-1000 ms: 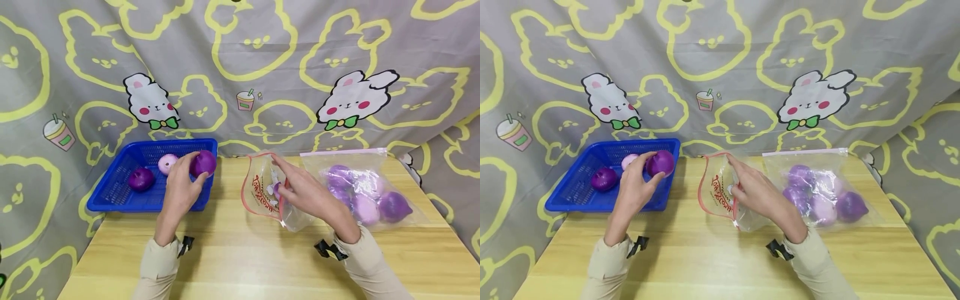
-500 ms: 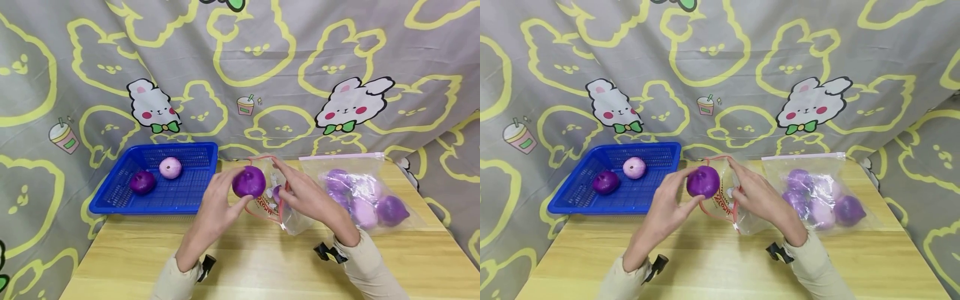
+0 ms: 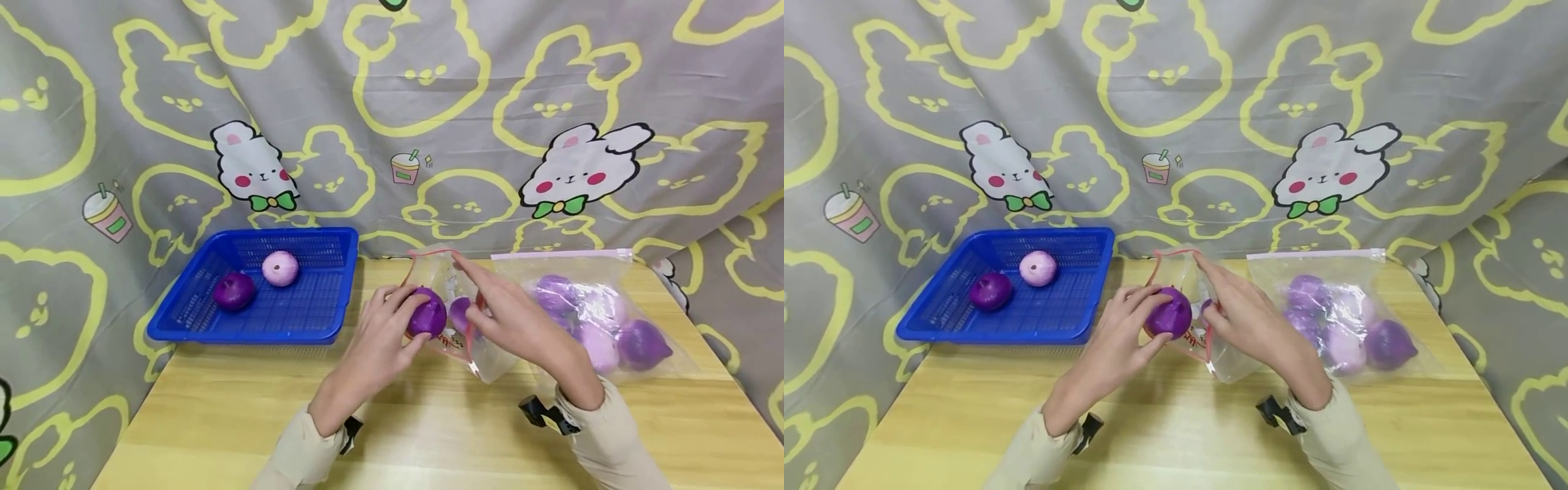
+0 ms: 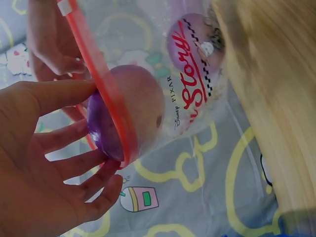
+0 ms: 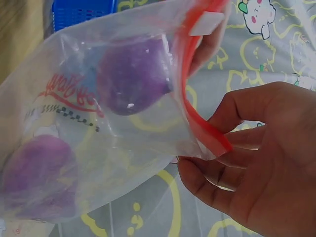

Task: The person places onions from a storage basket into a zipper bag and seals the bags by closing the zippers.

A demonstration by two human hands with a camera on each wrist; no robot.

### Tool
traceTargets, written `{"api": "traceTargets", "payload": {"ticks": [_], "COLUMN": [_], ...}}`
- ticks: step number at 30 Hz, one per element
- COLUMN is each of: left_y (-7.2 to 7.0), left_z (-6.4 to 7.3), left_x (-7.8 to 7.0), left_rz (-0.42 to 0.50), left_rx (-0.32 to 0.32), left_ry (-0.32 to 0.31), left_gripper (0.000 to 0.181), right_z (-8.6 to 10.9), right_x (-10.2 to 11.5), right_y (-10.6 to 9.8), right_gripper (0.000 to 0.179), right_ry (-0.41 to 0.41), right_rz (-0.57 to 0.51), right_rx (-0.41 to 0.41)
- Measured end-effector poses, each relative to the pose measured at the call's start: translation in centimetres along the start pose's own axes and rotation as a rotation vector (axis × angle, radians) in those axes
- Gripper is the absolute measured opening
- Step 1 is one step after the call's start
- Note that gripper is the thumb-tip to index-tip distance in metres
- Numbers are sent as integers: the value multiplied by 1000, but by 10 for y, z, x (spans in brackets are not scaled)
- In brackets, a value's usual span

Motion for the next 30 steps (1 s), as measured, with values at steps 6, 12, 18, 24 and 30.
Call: {"api": "traceTargets", "payload": {"ticks": [6,12,18,24,30], "left_y": [5,7,11,9,6], "left_z": [-5,-3,-1,-2,0], "left_x": [0,5,5,9,15], "left_rz": [-73,-109,-54,-87,-170], "left_rx": [-1,48,98,88,126], "left_ry": [15,30,68,53,15], "left_gripper": [51,55,53,56,68], "right_z": [1,-7,-11,-13,-10], "right_x": [3,7,8,9,13], "right_y": [-8,-5,-3,-11,-13], "right_gripper": [81,82,80,78,83], "right_ry": [8,-37,-60,-104,-174], "right_rz": [27,101,137,194,262], "right_rx": [24,70,94,62,58]}}
Point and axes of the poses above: each hand's wrist, its own z-axis away from the middle knuckle, its own y-axis out of the palm, x = y × z, the point moved 5 cm from there along -z, towards the middle knuckle, and after that the axes turned 12 degrees about -y, right-handed, at the moved point
